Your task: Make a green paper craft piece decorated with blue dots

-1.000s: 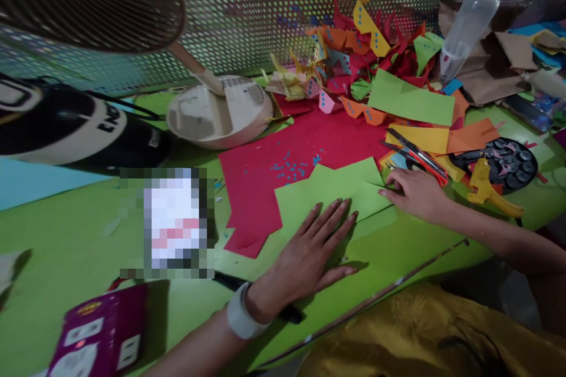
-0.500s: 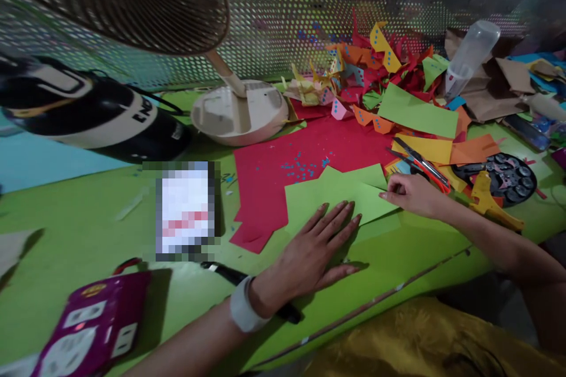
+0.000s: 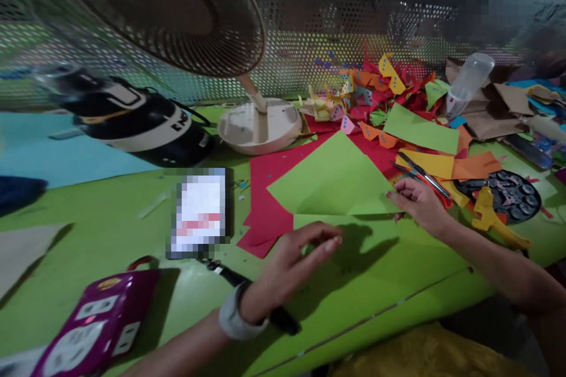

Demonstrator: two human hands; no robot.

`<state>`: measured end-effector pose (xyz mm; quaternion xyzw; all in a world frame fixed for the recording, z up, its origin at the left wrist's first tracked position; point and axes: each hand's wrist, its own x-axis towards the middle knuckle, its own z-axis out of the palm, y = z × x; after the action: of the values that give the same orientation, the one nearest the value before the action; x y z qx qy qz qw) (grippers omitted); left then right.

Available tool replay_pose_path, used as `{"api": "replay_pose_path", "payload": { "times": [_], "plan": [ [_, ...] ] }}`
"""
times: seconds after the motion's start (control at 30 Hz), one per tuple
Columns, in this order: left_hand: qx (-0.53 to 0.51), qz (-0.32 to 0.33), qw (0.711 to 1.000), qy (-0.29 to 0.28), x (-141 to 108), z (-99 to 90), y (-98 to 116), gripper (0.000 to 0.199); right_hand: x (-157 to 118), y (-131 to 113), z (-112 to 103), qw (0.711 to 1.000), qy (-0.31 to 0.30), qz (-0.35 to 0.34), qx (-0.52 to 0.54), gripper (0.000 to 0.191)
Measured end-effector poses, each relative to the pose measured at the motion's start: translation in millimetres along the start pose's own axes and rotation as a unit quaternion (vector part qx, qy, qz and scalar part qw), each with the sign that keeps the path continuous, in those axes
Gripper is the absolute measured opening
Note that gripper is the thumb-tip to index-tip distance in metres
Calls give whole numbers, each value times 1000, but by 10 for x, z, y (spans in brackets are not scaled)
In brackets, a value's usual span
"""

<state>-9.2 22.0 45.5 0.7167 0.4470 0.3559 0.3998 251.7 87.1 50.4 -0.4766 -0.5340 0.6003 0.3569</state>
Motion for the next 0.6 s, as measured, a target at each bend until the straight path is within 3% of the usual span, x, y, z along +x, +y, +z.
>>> {"api": "replay_pose_path", "payload": {
  "times": [0.07, 0.13, 0.2, 0.27, 0.47, 0.6],
  "plan": [
    [-158, -140, 977, 28, 39, 64, -60, 36, -41, 10, 44, 1000, -16, 6, 8, 46],
    [-262, -236, 933, 77, 66, 146, -108, 42, -77, 43, 86, 1000, -29, 9, -1, 45],
    [-326, -261, 896, 152, 81, 225, -113, 39, -101, 85, 116, 999, -37, 7, -15, 44],
    [-341, -250, 884, 201, 91, 282, -88, 36, -112, 118, 133, 999, -42, -2, -25, 43],
    [-284, -215, 908, 219, 61, 293, -131, 36, -108, 103, 125, 998, -67, 1, -19, 45],
    [-159, -182, 944, 224, -29, 223, -291, 29, -116, 91, 115, 996, -83, 17, -21, 47]
  ]
}}
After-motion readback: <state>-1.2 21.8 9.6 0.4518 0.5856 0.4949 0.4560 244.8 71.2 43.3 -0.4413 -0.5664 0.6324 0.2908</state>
